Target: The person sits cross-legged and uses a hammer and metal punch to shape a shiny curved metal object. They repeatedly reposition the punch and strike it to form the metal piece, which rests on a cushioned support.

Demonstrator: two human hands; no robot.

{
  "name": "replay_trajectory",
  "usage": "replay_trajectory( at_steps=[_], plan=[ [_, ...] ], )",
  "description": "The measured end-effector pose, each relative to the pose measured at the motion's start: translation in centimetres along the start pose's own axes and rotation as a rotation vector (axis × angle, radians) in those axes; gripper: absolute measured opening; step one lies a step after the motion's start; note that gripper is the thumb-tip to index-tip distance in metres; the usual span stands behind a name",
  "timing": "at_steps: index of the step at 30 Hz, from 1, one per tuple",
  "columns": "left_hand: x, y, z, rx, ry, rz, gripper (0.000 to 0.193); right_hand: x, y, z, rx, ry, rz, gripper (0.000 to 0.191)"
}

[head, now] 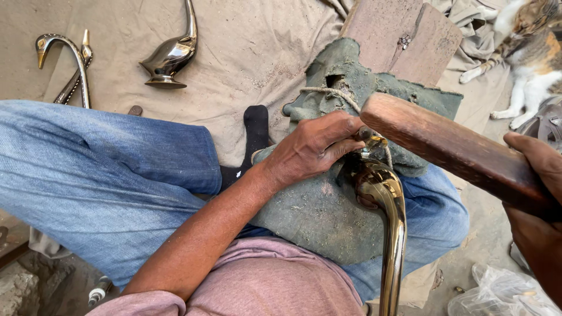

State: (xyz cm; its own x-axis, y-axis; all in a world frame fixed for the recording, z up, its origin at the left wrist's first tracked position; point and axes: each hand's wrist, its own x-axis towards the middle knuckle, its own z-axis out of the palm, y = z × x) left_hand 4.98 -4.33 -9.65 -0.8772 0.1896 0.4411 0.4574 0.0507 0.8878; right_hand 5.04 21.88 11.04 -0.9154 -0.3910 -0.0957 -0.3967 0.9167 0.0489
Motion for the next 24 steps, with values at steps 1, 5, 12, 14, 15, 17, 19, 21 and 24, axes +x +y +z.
replay_trajectory(
  at_steps=[1,5,12,14,15,17,19,21,24],
  plan=[
    [0.0,0.0,0.0,0.007,-0.006,0.000,0.046,-0.2,0.1,0.2,0.000,0.000,0.003,0.053],
    [0.0,0.0,-0.1,-0.026,-0.004,0.032,0.043,-0.7,0.6,0.8,0.086,0.045,-0.011,0.051],
    [0.0,0.0,0.0,-0.028,0.024,0.034,0.036,-0.1,-0.4,-0.2,0.008,-0.011,0.027,0.054],
    [-0.2,0.1,0.1,-0.055,0.040,0.008,0.032,0.6,-1.0,-0.6,-0.041,-0.032,0.023,0.055],
    [-0.2,0.1,0.2,-0.050,0.051,-0.014,0.033,0.9,-1.4,-0.7,-0.086,-0.066,0.053,0.055],
    [-0.3,0.0,0.4,-0.042,0.070,-0.065,0.037,1.3,-1.9,-0.9,-0.171,-0.137,0.115,0.057],
    [-0.3,-0.2,0.7,-0.022,0.099,-0.006,0.041,1.7,-2.3,-1.0,-0.207,-0.176,0.141,0.056],
    [-0.4,-0.3,0.9,0.031,0.124,0.025,0.040,2.0,-2.3,-1.0,-0.125,-0.132,0.104,0.056],
    [-0.6,-0.3,0.9,0.143,0.144,0.002,0.034,2.2,-1.8,-0.9,-0.054,-0.103,0.076,0.055]
  ],
)
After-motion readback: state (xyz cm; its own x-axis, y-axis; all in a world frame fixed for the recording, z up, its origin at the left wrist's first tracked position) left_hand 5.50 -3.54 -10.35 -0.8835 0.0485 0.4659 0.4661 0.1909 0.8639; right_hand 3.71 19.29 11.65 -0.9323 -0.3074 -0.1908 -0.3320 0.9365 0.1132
